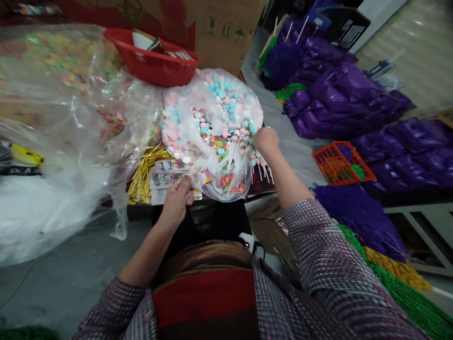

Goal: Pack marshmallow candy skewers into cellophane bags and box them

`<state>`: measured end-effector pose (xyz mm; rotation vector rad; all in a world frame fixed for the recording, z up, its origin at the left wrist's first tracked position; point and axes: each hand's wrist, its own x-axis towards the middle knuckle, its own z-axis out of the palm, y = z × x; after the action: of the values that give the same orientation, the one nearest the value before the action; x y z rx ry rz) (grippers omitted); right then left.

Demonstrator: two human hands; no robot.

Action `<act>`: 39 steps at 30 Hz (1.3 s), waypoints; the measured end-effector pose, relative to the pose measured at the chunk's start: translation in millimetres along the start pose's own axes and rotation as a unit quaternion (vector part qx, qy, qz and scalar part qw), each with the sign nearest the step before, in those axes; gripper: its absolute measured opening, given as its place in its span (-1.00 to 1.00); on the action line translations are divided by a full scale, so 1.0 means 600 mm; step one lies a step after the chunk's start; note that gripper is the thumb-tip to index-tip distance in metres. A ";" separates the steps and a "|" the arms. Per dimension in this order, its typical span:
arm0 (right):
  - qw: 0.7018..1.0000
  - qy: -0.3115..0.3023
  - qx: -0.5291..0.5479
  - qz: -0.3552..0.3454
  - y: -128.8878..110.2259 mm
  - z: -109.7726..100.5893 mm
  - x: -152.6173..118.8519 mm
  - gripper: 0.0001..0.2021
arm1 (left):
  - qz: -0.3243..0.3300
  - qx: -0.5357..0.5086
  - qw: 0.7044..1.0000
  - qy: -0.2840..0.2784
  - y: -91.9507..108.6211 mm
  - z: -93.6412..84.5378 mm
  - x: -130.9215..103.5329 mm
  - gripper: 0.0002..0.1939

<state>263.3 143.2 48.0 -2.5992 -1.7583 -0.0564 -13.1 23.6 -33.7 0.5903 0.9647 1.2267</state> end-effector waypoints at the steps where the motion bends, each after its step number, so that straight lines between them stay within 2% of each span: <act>1: 1.000 0.001 0.013 0.023 0.001 -0.005 -0.002 -0.58 | 0.000 0.000 1.000 -0.004 -0.001 0.000 0.000 -0.37; 3: 0.998 0.016 0.035 0.050 0.004 -0.013 -0.008 -0.58 | 0.003 0.002 1.000 -0.008 -0.002 0.000 0.000 -0.37; 10: 0.992 0.090 0.083 0.023 0.035 -0.003 -0.017 -0.63 | 0.011 0.011 1.000 -0.001 0.002 0.001 -0.003 -0.37; 13: 0.969 0.142 0.201 0.013 0.052 0.006 -0.030 -0.69 | 0.012 0.032 0.999 -0.016 0.003 -0.002 -0.004 -0.42; 14: 0.949 0.156 0.274 0.008 0.057 0.009 -0.041 -0.72 | 0.014 0.042 0.999 -0.024 0.003 -0.003 -0.004 -0.46; 16: 0.882 0.148 0.447 -0.005 0.061 0.013 -0.075 -0.73 | 0.020 0.062 0.997 -0.038 0.005 -0.007 -0.002 -0.53; 19: 0.760 0.037 0.648 -0.024 0.058 0.019 -0.151 -0.68 | 0.027 0.083 0.995 -0.041 0.009 -0.010 0.004 -0.46; 21: 0.700 -0.038 0.712 -0.026 0.052 0.026 -0.206 -0.66 | 0.035 0.092 0.995 -0.029 0.012 -0.009 0.007 -0.51; 23: 0.662 -0.099 0.743 -0.022 0.046 0.037 -0.255 -0.64 | 0.054 0.099 0.993 -0.022 0.017 -0.007 0.009 -0.61; 25: 0.643 -0.137 0.753 -0.011 0.040 0.051 -0.292 -0.64 | 0.062 0.098 0.993 -0.026 0.022 -0.003 0.009 -0.73; 27: 0.641 -0.156 0.751 -0.001 0.037 0.066 -0.318 -0.64 | 0.059 0.082 0.994 -0.036 0.027 0.002 0.007 -0.78; 30: 0.656 -0.164 0.737 0.000 0.035 0.085 -0.340 -0.66 | 0.071 0.066 0.994 -0.050 0.031 0.010 0.006 -0.87; 31: 0.663 -0.162 0.731 -0.001 0.036 0.089 -0.345 -0.67 | 0.082 0.064 0.993 -0.047 0.030 0.012 0.006 -0.85; 35: 0.705 -0.150 0.693 -0.014 0.039 0.101 -0.358 -0.66 | 0.141 0.101 0.984 -0.032 0.020 0.015 0.012 -0.50; 37: 0.728 -0.139 0.671 -0.028 0.037 0.104 -0.365 -0.66 | 0.157 0.136 0.977 -0.043 0.014 0.015 0.014 -0.48; 39: 0.744 -0.125 0.655 -0.041 0.030 0.103 -0.374 -0.67 | 0.172 0.171 0.969 -0.051 0.012 0.014 0.013 -0.57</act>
<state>198.5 -70.3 -20.4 -1.4555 -1.1321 1.1177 -9.1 33.9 -26.2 1.1214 1.0209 1.3260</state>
